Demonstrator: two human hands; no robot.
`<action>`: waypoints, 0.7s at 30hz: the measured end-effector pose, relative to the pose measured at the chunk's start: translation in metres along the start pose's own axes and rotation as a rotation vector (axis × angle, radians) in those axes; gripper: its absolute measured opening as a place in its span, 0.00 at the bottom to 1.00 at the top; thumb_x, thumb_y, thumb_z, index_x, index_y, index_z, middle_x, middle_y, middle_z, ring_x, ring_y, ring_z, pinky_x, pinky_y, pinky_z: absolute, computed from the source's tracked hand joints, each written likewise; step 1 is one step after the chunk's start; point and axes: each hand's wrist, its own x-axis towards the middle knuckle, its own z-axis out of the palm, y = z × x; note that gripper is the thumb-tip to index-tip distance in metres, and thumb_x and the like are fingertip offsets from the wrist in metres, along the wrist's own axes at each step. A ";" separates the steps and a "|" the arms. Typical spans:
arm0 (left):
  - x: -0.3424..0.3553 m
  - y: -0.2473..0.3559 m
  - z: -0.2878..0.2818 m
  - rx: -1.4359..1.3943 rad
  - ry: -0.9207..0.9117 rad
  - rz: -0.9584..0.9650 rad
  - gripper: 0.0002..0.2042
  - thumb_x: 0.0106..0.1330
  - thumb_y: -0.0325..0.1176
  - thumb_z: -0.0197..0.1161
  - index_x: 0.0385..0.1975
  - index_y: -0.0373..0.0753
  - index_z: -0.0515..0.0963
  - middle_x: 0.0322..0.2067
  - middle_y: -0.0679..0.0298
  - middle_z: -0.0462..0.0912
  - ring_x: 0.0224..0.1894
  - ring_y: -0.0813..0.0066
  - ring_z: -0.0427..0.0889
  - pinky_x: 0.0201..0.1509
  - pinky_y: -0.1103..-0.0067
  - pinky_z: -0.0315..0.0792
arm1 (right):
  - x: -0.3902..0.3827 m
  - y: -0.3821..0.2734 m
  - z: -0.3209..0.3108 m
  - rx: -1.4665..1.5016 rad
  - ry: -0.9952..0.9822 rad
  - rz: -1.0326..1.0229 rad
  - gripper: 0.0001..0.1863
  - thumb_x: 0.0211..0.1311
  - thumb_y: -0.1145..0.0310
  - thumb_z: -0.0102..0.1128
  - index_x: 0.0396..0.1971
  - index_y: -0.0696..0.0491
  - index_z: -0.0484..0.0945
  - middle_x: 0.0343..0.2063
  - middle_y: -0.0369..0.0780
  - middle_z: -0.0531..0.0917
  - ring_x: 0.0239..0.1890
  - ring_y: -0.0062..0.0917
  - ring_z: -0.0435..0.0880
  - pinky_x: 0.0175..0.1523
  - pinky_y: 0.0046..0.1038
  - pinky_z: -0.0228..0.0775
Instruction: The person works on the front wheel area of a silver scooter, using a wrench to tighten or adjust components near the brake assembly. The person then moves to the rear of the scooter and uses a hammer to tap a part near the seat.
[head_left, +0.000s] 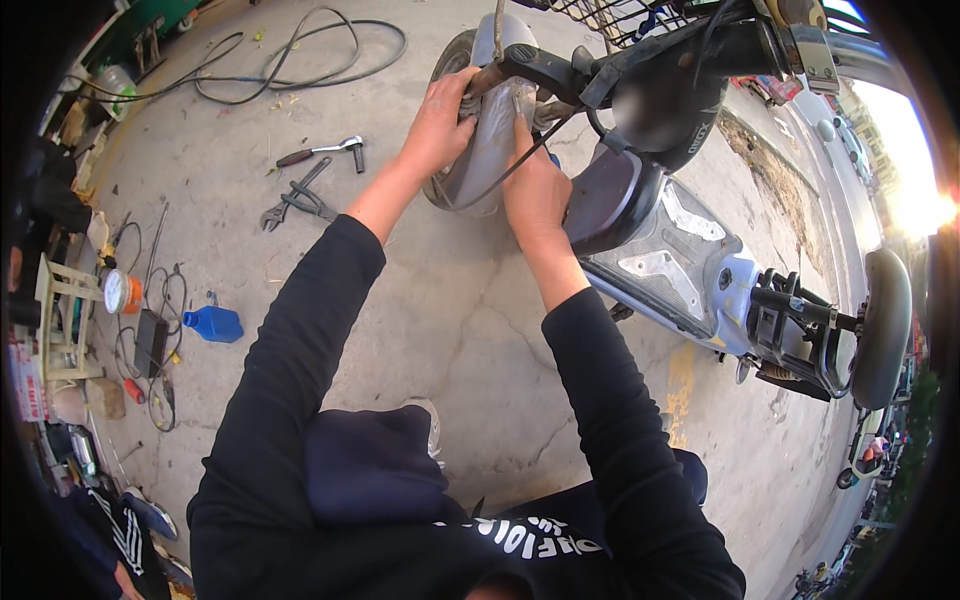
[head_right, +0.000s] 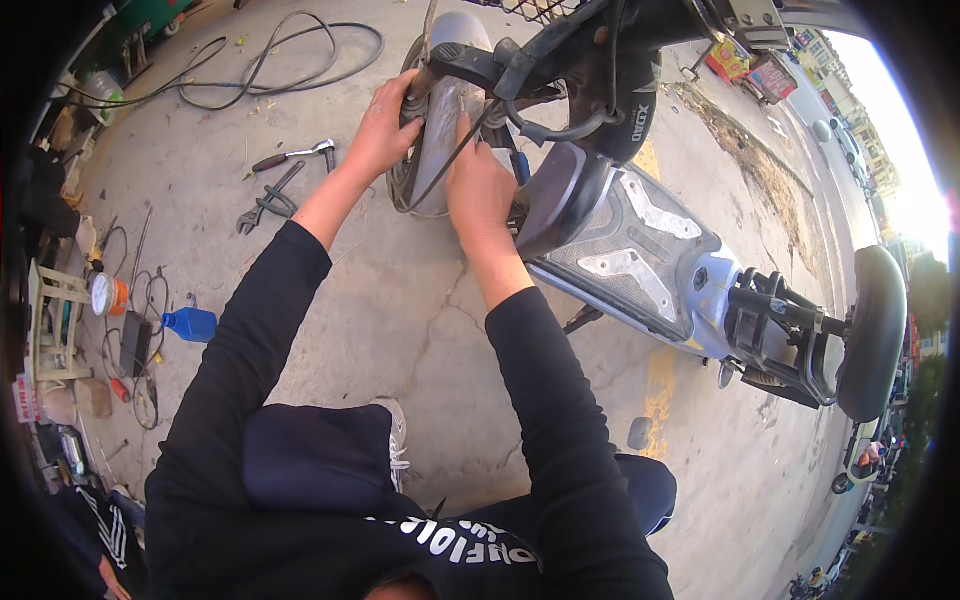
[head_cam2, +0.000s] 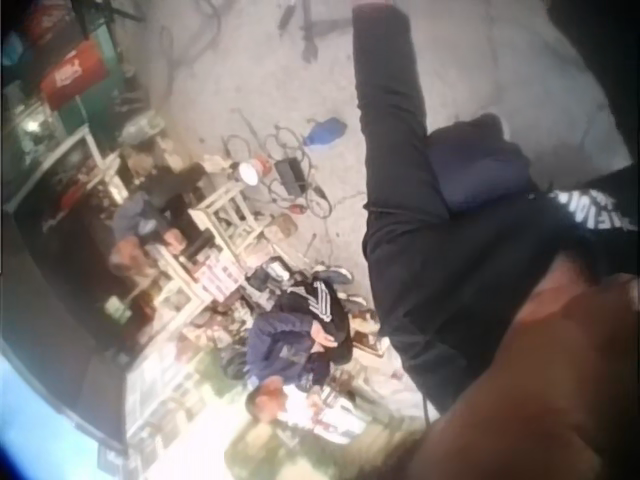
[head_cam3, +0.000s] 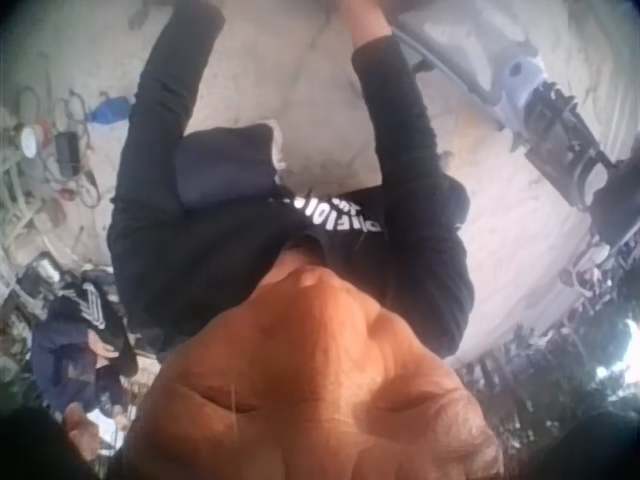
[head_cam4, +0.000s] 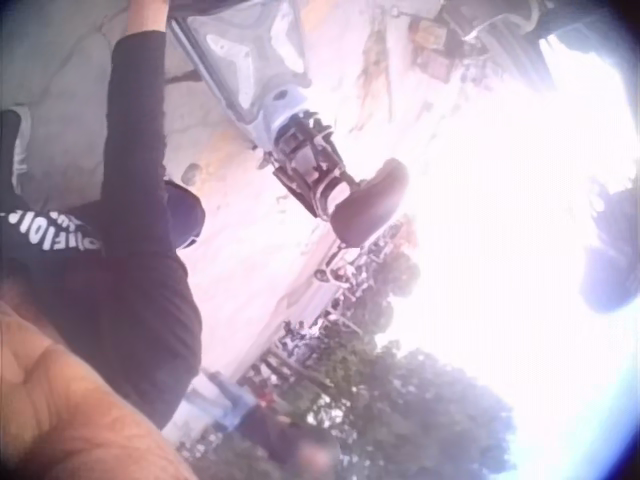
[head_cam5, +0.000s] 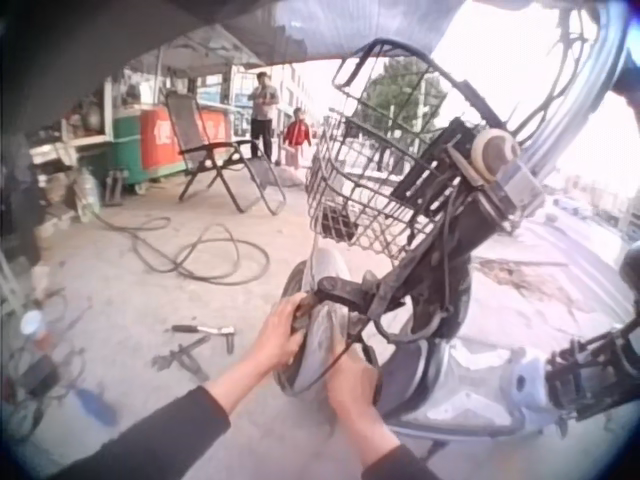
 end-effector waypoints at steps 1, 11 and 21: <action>0.004 0.000 -0.001 -0.009 0.018 0.004 0.34 0.54 0.21 0.63 0.64 0.40 0.63 0.55 0.51 0.73 0.60 0.50 0.69 0.66 0.65 0.65 | 0.002 0.002 0.000 0.002 0.020 -0.021 0.28 0.61 0.71 0.56 0.63 0.41 0.71 0.33 0.44 0.85 0.30 0.43 0.85 0.34 0.43 0.76; 0.001 0.002 -0.003 -0.033 0.009 -0.010 0.33 0.52 0.20 0.61 0.63 0.39 0.64 0.56 0.52 0.72 0.62 0.49 0.67 0.67 0.64 0.63 | -0.003 -0.008 0.003 0.005 0.128 -0.107 0.24 0.62 0.69 0.54 0.60 0.44 0.74 0.28 0.40 0.83 0.26 0.40 0.85 0.29 0.41 0.75; -0.001 0.001 -0.005 -0.030 0.023 0.014 0.34 0.51 0.18 0.63 0.62 0.39 0.64 0.56 0.52 0.72 0.62 0.49 0.67 0.67 0.64 0.63 | -0.016 -0.011 -0.003 -0.018 0.063 -0.124 0.24 0.61 0.69 0.56 0.59 0.46 0.75 0.28 0.42 0.83 0.25 0.39 0.85 0.28 0.40 0.75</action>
